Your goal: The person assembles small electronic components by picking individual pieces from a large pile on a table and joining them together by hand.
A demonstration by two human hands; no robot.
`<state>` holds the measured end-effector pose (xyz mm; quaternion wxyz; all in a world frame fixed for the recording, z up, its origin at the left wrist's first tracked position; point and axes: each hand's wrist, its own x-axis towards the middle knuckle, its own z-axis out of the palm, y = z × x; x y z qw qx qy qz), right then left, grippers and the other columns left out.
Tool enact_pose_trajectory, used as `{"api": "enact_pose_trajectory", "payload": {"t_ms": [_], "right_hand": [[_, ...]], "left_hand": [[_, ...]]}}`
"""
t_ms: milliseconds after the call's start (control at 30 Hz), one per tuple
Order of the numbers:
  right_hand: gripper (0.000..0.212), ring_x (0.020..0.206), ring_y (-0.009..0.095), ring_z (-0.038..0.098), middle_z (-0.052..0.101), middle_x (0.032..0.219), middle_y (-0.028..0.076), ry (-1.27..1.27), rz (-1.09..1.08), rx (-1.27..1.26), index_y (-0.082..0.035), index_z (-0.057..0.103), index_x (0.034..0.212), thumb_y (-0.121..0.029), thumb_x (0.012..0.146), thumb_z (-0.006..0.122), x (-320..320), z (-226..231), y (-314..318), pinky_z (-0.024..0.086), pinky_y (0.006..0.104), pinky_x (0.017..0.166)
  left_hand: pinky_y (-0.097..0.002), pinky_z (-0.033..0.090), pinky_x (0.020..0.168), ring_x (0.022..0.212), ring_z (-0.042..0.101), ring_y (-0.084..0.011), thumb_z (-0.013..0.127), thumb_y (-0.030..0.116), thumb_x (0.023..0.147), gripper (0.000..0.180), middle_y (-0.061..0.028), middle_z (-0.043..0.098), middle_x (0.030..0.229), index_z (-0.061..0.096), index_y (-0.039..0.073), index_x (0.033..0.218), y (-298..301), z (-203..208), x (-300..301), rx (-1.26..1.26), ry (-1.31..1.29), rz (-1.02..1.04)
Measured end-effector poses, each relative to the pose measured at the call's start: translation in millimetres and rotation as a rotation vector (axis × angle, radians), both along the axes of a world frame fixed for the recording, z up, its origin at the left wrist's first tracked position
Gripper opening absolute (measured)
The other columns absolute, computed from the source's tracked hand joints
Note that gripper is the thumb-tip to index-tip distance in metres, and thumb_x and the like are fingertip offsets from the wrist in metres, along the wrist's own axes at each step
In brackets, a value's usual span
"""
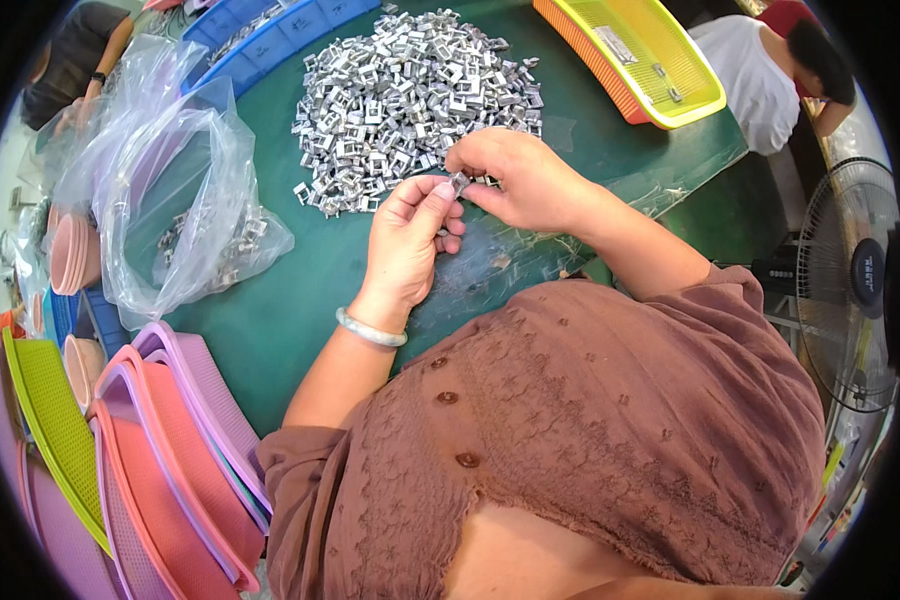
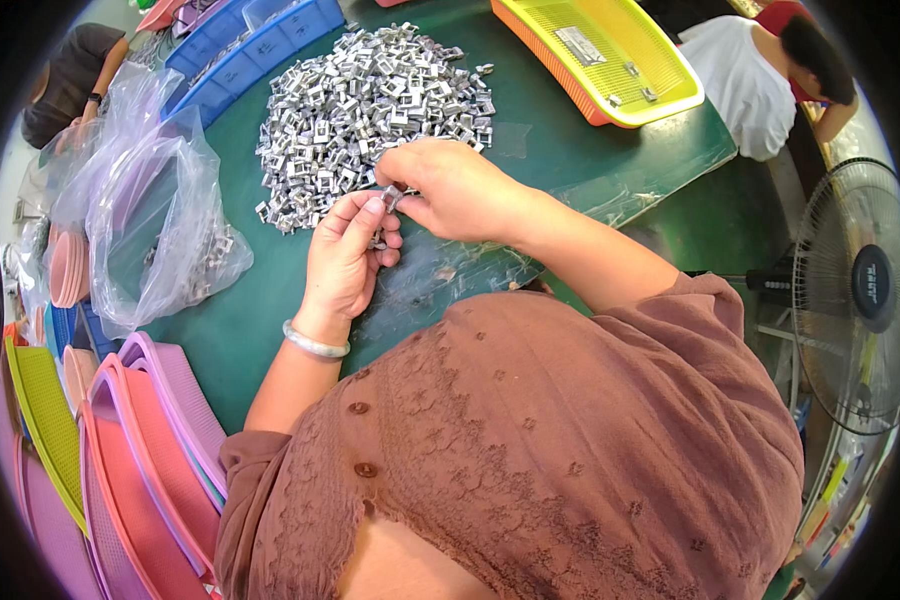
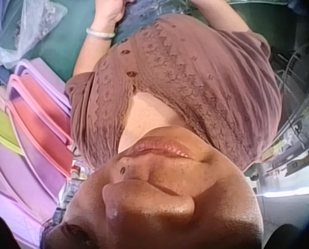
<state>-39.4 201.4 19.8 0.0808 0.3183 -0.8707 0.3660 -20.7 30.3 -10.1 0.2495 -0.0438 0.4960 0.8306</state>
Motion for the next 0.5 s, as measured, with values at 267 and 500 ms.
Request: {"api": "enact_pose_trajectory", "payload": {"t_ms": [267, 500], "right_hand": [[0.035, 0.069, 0.017, 0.056, 0.057, 0.077, 0.006, -0.183, -0.03, -0.407, -0.003, 0.054, 0.101, 0.004, 0.068, 0.061, 9, -4, -8, 0.046, 0.0268, 0.062], [0.046, 0.073, 0.022, 0.056, 0.056, 0.079, 0.006, 0.074, -0.029, -0.341, -0.006, 0.051, 0.109, 0.004, 0.066, 0.061, 10, -9, -12, 0.046, 0.0309, 0.066]], "left_hand": [[-0.0218, 0.042, 0.052, 0.063, 0.052, -0.0108, 0.051, 0.011, 0.087, 0.013, -0.0034, 0.056, 0.076, 0.056, 0.004, 0.097, -1, -5, 0, 0.12, -0.031, 0.017], [-0.0225, 0.041, 0.052, 0.063, 0.051, -0.0115, 0.049, 0.012, 0.088, 0.017, -0.0037, 0.056, 0.076, 0.055, 0.003, 0.1, -1, 0, 1, 0.146, -0.053, 0.003]]}}
